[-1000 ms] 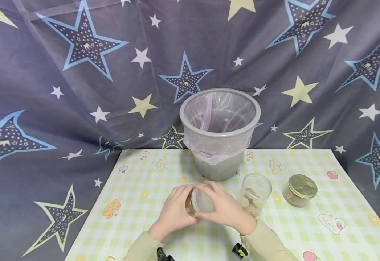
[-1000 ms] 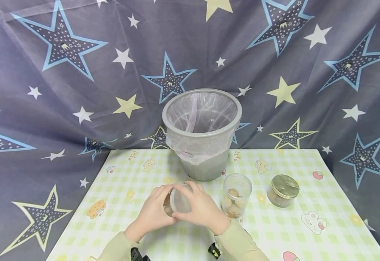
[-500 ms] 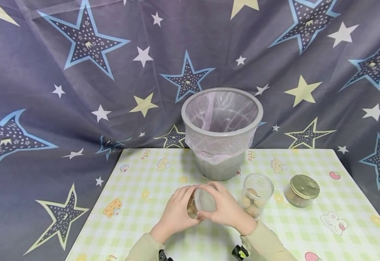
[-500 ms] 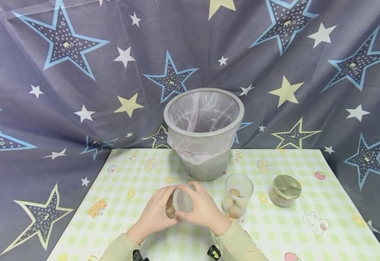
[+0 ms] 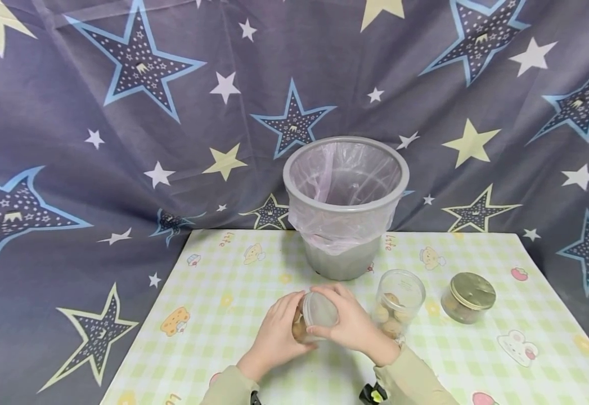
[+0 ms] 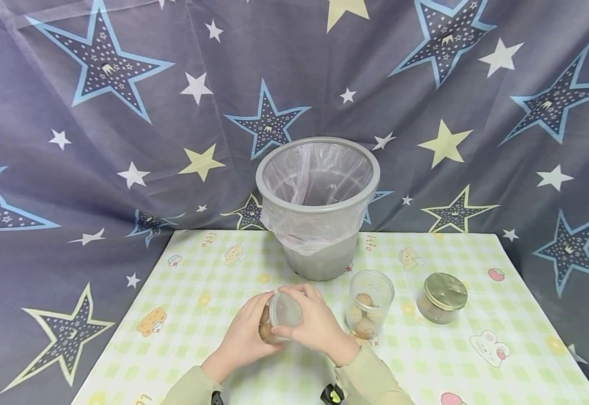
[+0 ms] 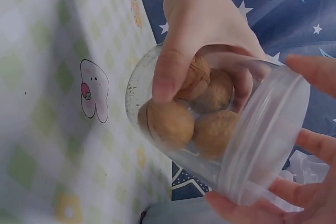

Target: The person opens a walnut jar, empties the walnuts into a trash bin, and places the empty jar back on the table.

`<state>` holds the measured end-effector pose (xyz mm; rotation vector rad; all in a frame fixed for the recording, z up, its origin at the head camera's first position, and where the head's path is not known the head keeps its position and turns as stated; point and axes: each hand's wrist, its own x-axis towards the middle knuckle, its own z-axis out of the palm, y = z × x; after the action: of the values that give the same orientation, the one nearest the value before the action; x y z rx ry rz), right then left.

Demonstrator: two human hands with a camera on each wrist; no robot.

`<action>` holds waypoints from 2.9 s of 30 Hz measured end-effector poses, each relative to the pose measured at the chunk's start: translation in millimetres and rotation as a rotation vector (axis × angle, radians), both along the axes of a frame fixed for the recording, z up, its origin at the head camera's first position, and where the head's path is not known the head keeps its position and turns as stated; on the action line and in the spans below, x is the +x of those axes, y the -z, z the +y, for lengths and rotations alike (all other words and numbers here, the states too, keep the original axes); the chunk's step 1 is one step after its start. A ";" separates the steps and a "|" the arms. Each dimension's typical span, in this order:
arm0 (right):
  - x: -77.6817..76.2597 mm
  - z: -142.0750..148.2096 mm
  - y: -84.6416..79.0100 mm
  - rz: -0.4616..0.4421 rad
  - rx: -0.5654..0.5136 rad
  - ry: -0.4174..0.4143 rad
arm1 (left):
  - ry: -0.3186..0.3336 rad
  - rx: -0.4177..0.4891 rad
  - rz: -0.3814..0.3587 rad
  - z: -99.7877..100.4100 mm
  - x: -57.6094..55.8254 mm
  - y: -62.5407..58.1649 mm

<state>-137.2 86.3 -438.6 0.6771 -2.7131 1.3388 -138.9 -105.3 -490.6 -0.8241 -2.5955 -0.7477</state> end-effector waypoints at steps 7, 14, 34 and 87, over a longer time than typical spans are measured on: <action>2.1 -0.7 6.3 0.035 -0.039 0.010 | 0.010 -0.021 0.139 -1.0 -4.3 4.0; 5.1 -1.2 11.3 0.089 -0.049 0.008 | 0.043 0.000 0.164 -4.4 -5.3 6.2; 9.1 1.0 15.8 0.193 -0.006 -0.009 | 0.082 0.031 0.177 -6.3 -7.2 3.4; -5.4 18.2 15.7 0.388 0.088 -0.394 | 0.102 -0.006 -0.051 -17.1 -6.3 -0.2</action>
<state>-142.6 104.5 -454.3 1.3754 -2.4118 1.0061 -145.1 -122.4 -490.4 -0.9574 -2.6179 -0.7987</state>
